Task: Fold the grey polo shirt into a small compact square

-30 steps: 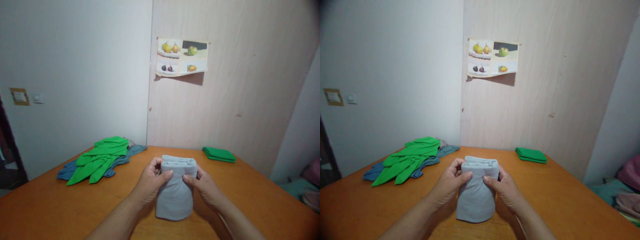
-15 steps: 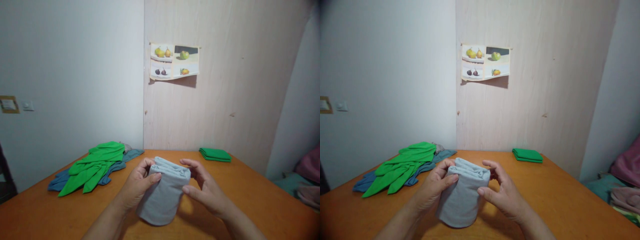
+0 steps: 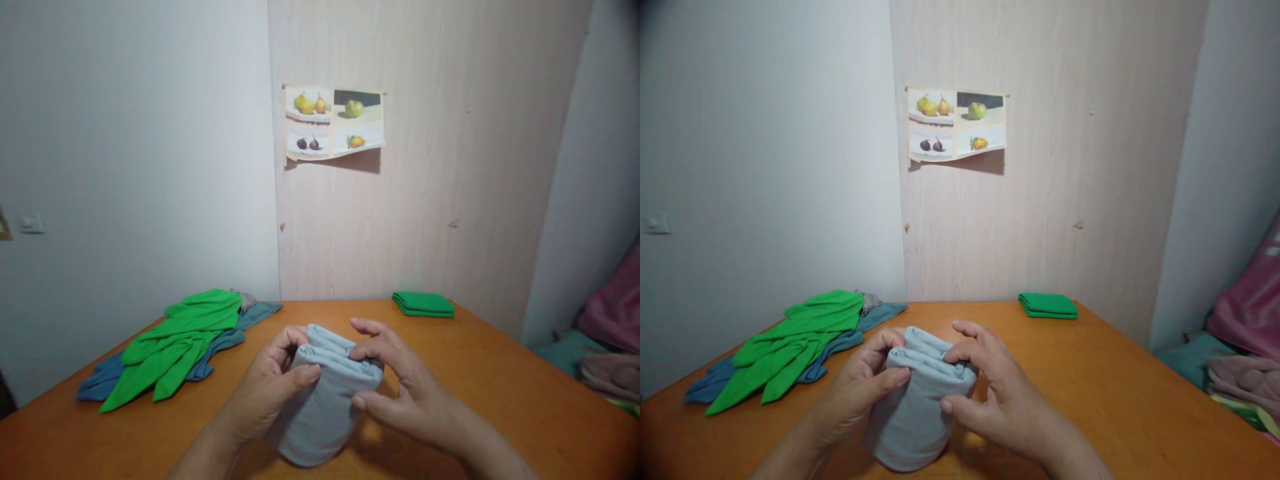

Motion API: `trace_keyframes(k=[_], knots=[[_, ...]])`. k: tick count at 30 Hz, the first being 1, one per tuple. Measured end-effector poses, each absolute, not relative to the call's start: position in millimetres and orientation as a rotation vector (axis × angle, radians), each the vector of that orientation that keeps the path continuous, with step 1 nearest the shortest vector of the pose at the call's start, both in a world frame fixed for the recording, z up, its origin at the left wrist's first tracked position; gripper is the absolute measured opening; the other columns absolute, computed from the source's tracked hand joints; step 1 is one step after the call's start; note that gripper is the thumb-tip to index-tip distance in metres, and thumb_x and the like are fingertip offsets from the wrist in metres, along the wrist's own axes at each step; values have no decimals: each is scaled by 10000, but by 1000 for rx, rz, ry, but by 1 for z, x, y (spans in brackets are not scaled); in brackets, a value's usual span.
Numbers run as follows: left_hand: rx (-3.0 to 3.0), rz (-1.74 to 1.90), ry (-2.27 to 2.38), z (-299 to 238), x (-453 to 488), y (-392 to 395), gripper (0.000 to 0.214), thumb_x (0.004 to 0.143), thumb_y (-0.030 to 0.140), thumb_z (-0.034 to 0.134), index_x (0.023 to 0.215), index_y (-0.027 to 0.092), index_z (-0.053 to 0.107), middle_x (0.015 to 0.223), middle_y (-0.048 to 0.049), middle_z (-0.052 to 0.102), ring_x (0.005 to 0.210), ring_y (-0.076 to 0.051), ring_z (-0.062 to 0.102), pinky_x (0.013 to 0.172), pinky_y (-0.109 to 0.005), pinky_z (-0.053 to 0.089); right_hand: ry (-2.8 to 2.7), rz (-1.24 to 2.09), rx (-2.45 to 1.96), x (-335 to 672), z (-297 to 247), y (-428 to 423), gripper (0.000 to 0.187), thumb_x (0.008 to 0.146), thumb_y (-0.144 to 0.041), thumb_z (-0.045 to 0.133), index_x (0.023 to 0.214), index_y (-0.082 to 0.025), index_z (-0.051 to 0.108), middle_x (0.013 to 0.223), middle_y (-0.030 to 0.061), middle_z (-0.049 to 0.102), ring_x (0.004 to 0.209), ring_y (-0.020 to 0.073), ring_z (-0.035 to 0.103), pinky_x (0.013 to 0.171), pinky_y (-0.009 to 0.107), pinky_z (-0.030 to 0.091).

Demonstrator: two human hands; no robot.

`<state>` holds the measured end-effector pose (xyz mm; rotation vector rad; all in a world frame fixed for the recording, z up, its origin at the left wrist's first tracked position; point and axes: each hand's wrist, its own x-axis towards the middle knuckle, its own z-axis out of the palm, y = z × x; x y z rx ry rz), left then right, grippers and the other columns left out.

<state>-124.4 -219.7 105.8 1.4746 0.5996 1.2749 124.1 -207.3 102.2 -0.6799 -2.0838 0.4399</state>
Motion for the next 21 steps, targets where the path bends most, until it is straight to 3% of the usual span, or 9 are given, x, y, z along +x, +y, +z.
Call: trace_keyframes(k=[7,13,17,21], knots=[[1530,1279,617,108,-123,-223,302,799,319,764,883,218,491,876,13,531,807,-144,508,728,-240,408,-2157,257,-743,128,107,-207,268,737,-429,794,886,-259,651,1230,94,592,1216,312,510,974,467,428],[1551,1311,643,106,-126,-219,261,818,300,751,889,212,517,922,1,564,824,-145,520,750,-245,418,-2135,308,-707,129,106,-203,226,773,-393,771,916,-261,658,1265,84,585,1196,277,519,988,432,411],[1526,1365,657,104,-126,-217,233,824,276,743,886,202,530,961,-12,581,847,-149,534,770,-252,421,-2084,332,-666,125,107,-201,201,773,-354,771,763,-237,607,1152,74,633,1119,264,557,939,407,434],[1506,1366,651,105,-125,-218,245,821,273,748,879,201,522,952,-5,578,830,-139,535,775,-256,423,-2062,308,-644,122,108,-201,204,784,-337,763,765,-238,587,1073,59,647,1052,241,578,899,373,447]])
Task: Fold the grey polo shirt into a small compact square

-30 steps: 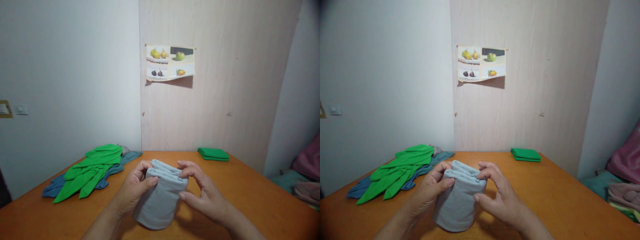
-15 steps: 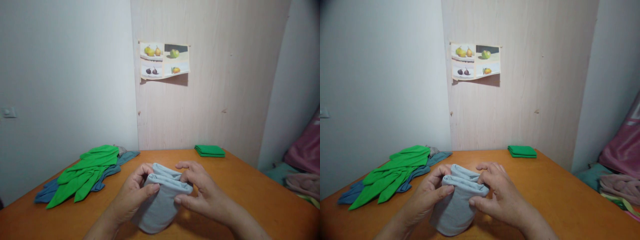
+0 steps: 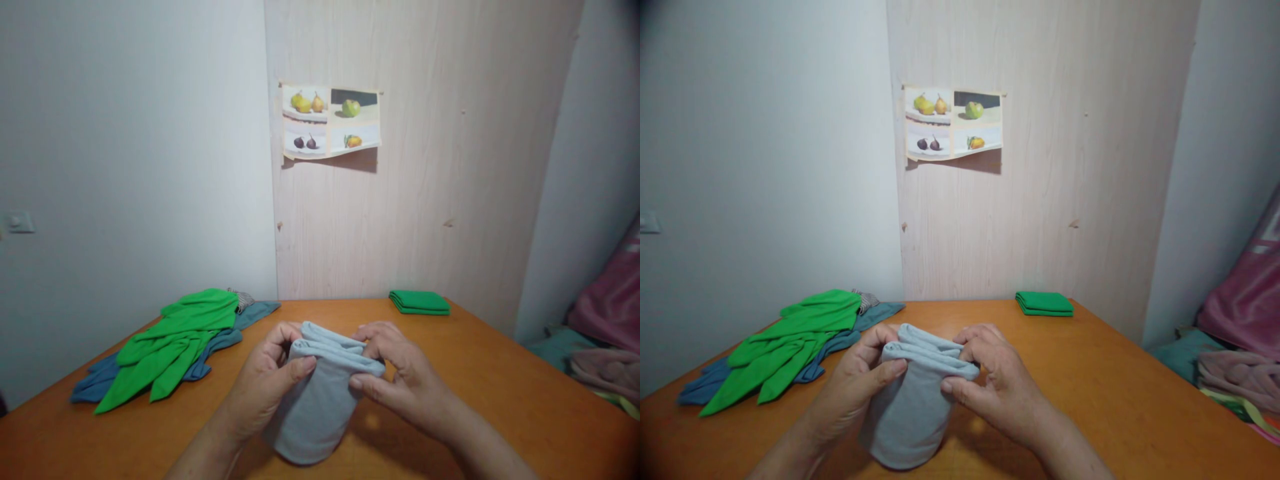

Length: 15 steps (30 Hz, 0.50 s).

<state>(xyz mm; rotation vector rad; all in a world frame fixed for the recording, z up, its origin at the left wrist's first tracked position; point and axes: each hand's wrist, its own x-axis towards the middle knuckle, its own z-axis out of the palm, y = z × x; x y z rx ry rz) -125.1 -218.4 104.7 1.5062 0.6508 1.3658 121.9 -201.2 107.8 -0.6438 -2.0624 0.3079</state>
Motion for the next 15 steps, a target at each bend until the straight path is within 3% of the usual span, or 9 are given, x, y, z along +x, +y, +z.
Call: trace_keyframes(k=[6,11,15], knots=[[1525,1320,632,104,-126,-218,253,838,281,739,899,213,503,924,15,555,818,-124,517,743,-236,414,-1967,376,-746,124,103,-203,314,747,-365,792,941,-254,571,1163,62,611,1119,243,565,955,378,443],[1548,1287,626,102,-126,-218,262,855,290,726,912,219,481,905,19,538,823,-126,498,724,-232,408,-2018,380,-752,122,106,-209,400,756,-356,779,1082,-269,564,1321,84,522,1287,258,465,1051,410,387],[1577,1280,620,104,-124,-219,261,857,290,720,911,215,476,938,7,540,875,-143,505,765,-252,413,-2044,411,-729,120,109,-211,292,776,-343,762,978,-257,569,1304,79,524,1282,246,465,1031,384,399]])
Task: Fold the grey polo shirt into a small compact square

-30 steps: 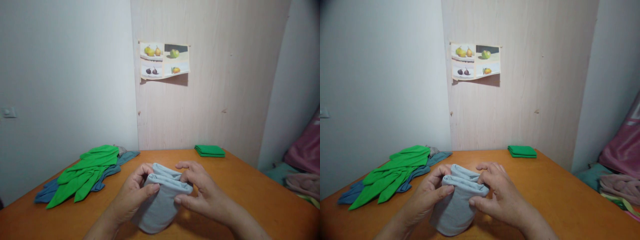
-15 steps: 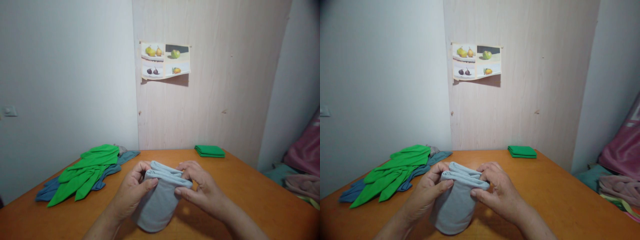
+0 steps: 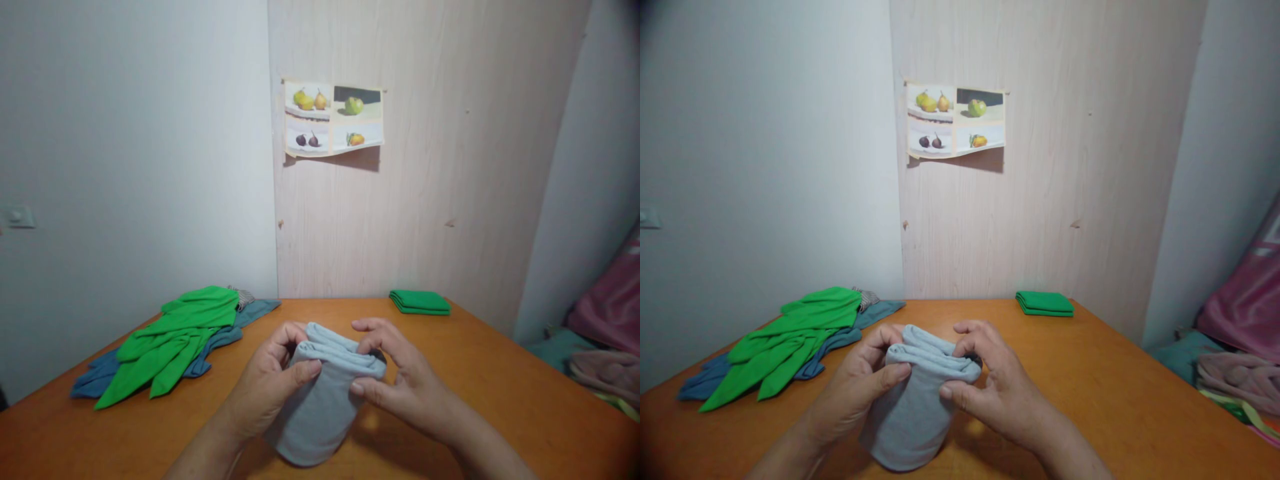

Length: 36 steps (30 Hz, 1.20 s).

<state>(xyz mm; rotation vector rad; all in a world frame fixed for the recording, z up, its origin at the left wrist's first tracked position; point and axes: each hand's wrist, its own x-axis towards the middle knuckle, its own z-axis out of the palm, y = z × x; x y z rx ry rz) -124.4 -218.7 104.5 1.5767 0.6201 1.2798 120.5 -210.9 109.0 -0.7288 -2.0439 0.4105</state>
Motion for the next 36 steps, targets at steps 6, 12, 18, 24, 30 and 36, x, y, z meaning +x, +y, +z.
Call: trace_keyframes(k=[6,12,18,24,30,36], knots=[[1555,1290,613,105,-123,-219,277,842,294,730,912,212,474,928,3,542,857,-146,507,741,-251,415,-2090,392,-704,121,110,-210,222,802,-340,747,917,-240,586,1231,76,574,1248,244,487,1008,388,398],[1541,1342,617,107,-120,-221,264,825,290,742,885,199,502,934,-9,557,868,-155,519,768,-263,421,-2072,358,-654,120,110,-207,179,862,-369,687,819,-226,589,1094,54,629,1086,219,561,919,361,429],[1518,1357,625,106,-119,-221,270,831,303,741,888,200,499,925,-5,563,848,-146,523,761,-260,428,-2057,364,-702,119,105,-204,213,869,-401,679,797,-226,580,897,25,625,910,197,570,801,319,434],[1432,1382,653,107,-120,-222,334,817,291,764,981,237,478,890,23,577,808,-131,551,715,-235,436,-2054,444,-722,119,103,-204,180,883,-401,660,904,-231,603,906,20,611,890,182,563,785,300,437],[1395,1405,700,110,-121,-223,504,810,296,770,1227,250,489,1070,-42,620,926,-175,600,818,-281,469,-2018,461,-813,118,101,-203,180,860,-372,683,885,-222,586,883,1,611,845,166,570,756,286,433],[1381,1420,717,109,-120,-224,424,790,297,789,1135,236,551,1017,-23,619,837,-143,594,805,-266,464,-1974,527,-866,118,98,-202,187,855,-357,674,838,-219,548,822,-22,601,788,152,569,720,269,429]])
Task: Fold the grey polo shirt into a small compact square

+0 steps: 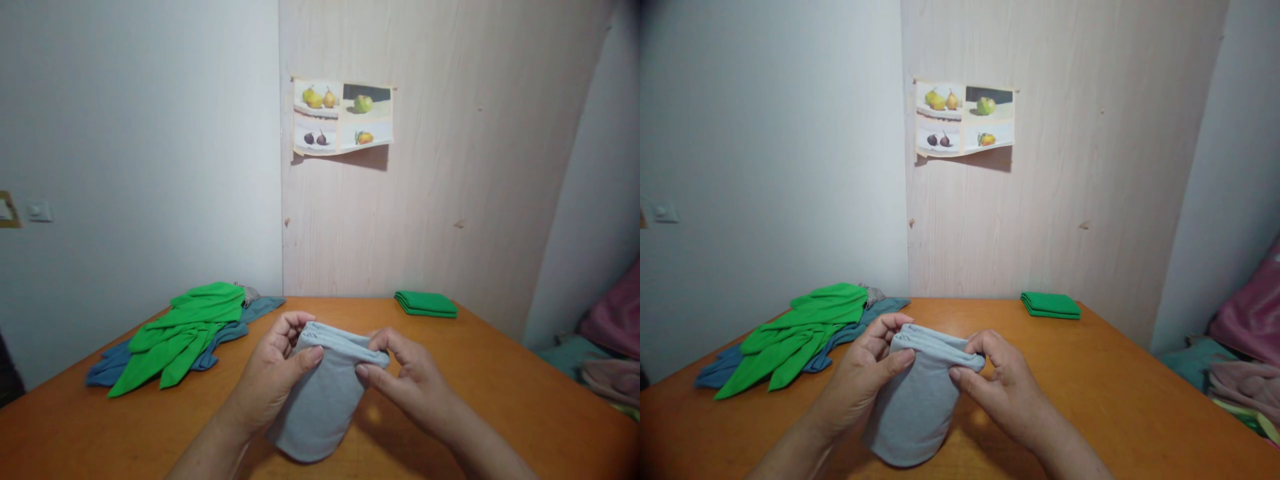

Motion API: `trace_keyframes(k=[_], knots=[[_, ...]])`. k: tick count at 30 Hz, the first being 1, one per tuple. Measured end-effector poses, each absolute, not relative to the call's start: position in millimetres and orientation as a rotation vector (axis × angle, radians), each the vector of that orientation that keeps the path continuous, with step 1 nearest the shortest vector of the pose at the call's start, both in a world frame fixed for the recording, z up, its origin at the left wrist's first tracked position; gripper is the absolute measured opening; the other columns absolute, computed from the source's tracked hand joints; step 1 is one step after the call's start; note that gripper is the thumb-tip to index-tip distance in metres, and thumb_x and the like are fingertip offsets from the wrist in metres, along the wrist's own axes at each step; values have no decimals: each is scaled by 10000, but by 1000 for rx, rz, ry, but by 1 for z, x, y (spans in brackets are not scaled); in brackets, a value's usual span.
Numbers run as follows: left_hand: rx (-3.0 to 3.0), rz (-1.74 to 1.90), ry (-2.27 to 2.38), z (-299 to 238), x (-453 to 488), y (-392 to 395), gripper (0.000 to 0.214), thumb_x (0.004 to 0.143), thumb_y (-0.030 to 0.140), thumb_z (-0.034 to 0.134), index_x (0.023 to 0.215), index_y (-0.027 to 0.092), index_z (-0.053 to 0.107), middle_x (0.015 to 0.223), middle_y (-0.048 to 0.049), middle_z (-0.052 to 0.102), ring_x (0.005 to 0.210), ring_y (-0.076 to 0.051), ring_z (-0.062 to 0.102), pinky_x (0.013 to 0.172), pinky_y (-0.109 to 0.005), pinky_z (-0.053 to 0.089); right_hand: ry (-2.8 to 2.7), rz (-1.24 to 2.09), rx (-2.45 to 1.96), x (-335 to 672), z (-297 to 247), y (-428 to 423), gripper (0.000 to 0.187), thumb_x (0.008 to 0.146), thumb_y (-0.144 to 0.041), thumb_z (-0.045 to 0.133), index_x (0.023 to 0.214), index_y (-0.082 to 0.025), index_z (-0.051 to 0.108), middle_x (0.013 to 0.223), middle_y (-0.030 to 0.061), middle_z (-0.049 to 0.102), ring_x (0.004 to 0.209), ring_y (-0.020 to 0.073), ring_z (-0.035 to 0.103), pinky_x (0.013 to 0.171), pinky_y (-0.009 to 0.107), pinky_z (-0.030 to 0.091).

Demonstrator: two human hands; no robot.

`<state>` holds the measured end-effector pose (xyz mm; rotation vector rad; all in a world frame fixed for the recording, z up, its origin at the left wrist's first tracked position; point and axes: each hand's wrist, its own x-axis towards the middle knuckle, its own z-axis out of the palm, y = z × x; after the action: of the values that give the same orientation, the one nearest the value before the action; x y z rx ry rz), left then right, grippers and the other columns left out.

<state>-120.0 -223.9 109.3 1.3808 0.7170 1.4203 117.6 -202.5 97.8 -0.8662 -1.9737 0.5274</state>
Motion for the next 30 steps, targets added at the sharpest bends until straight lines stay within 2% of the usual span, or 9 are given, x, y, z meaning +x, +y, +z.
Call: trace_keyframes(k=[4,7,9,13,15,19,25,27,30], knots=[[1366,1420,727,111,-119,-226,438,771,301,803,1129,231,559,991,-19,625,827,-147,594,799,-265,462,-1916,552,-877,118,96,-202,255,815,-378,710,929,-223,542,871,-15,591,826,158,570,751,272,454],[1356,1416,730,111,-119,-228,447,766,309,806,1128,230,557,990,-21,626,818,-147,593,795,-266,463,-1877,591,-864,118,97,-203,534,802,-399,726,1254,-228,498,1024,26,626,950,189,600,847,313,478],[1355,1420,724,111,-119,-228,444,768,309,805,1125,231,553,994,-21,625,821,-148,593,795,-266,463,-1894,606,-867,117,99,-204,633,809,-434,723,1354,-233,468,1117,50,640,1021,208,606,897,334,474],[1369,1407,706,109,-121,-226,427,783,303,794,1121,238,540,990,-18,616,826,-148,590,781,-264,464,-1985,625,-840,116,103,-204,306,866,-469,656,1025,-208,677,959,27,688,909,193,632,812,294,483],[1378,1395,699,109,-122,-225,414,789,300,789,1109,236,534,978,-16,611,813,-144,585,768,-262,464,-1986,640,-831,115,104,-203,275,888,-464,630,927,-199,688,840,11,677,809,172,627,735,269,479],[1388,1408,714,110,-122,-225,387,793,297,785,1080,237,533,962,-6,605,810,-138,581,770,-256,454,-1968,617,-818,114,102,-203,264,902,-450,619,888,-195,686,794,0,666,769,156,622,706,252,465],[1406,1440,739,110,-117,-226,381,771,302,800,1051,234,550,946,-2,609,830,-149,577,783,-258,448,-1980,645,-834,116,101,-201,283,905,-467,605,929,-194,676,830,7,665,793,167,619,716,267,478],[1418,1442,742,109,-115,-226,378,766,302,802,1046,235,557,953,-4,614,846,-155,579,781,-256,447,-1974,583,-851,116,100,-203,309,883,-475,631,1026,-204,671,938,29,679,883,192,624,782,297,488],[1463,1411,722,106,-114,-227,376,776,303,794,1059,224,558,963,-20,617,878,-169,577,769,-257,450,-1984,440,-849,114,101,-207,505,833,-488,691,1265,-243,595,1171,67,651,1065,236,592,904,354,468]])
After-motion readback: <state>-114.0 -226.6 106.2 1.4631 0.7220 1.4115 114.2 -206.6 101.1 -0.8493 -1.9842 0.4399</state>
